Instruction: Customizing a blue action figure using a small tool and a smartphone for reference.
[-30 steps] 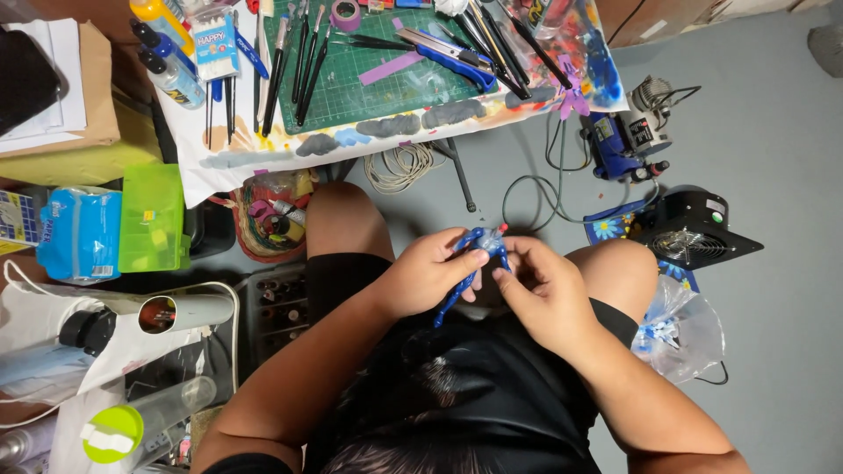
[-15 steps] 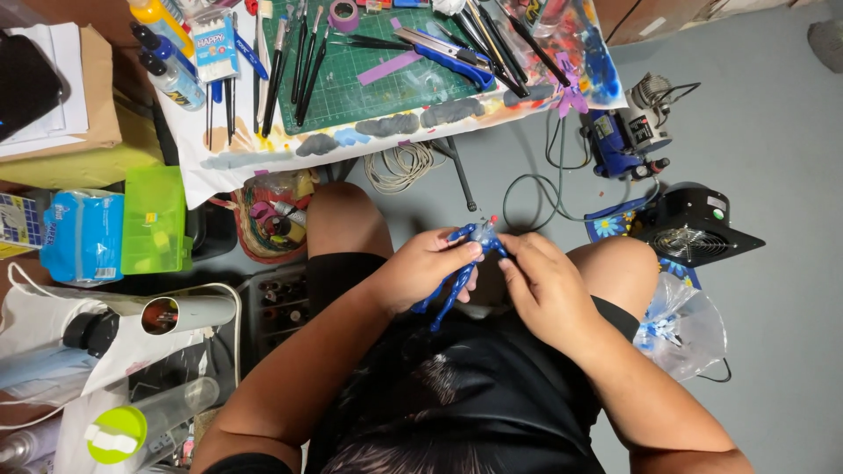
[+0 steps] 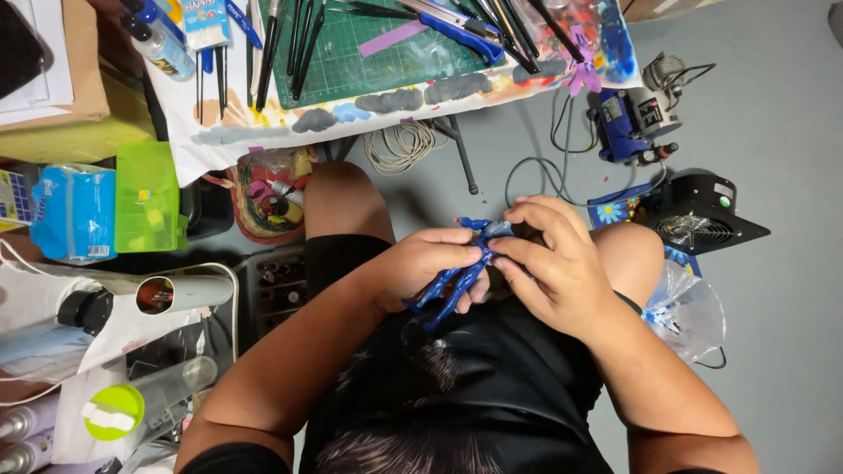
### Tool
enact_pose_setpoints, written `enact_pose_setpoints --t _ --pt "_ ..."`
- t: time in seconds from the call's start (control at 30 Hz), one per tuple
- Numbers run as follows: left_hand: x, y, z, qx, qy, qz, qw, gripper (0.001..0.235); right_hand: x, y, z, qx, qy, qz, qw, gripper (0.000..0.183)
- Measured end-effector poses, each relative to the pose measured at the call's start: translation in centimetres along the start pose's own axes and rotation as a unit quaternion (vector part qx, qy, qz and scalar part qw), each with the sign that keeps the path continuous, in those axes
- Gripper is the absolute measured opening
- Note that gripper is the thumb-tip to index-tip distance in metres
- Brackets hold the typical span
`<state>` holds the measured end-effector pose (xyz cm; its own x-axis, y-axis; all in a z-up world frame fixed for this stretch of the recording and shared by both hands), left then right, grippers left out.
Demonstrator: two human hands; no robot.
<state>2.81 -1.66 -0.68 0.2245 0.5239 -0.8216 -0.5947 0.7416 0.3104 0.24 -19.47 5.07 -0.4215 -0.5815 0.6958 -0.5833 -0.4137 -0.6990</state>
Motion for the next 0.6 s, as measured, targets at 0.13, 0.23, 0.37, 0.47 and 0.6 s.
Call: enact_pose_setpoints --t 0.13,0.23,0.37,0.47,0.6 --pt "1.6 -0.9 -0.7 0.022 -0.015 -0.025 0.999 0.022 0.2 -0.4 -0.2 0.02 0.001 -0.012 1.0 0.012" --pt "1.5 -0.8 -0.7 0.039 -0.025 -0.036 0.998 0.022 0.3 -0.6 -0.4 0.026 -0.009 -0.023 0.999 0.01" --pt "1.6 -0.7 -0.9 0.05 -0.011 -0.039 0.998 0.022 0.4 -0.8 -0.5 0.028 -0.022 -0.035 0.999 0.009" --pt "1.6 -0.7 -1.1 0.058 -0.003 -0.046 0.997 0.023 0.5 -0.9 -0.5 0.028 -0.025 -0.041 0.998 0.008" --pt "1.8 -0.9 -1.2 0.066 -0.004 -0.049 0.997 0.026 0.6 -1.1 -0.7 0.028 -0.028 -0.046 0.998 0.005"
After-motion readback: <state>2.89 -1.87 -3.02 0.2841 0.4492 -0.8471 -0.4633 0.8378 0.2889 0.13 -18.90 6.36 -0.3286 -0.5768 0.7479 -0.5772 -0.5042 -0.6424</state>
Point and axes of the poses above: each hand's wrist, its own y-axis away from the middle knuckle, its own x-axis out of the back of the hand, z = x × y, the point moved 3 cm from there along -y, towards the middle knuckle, and after that the axes turned 15 degrees about y, right-handed, at the moved point
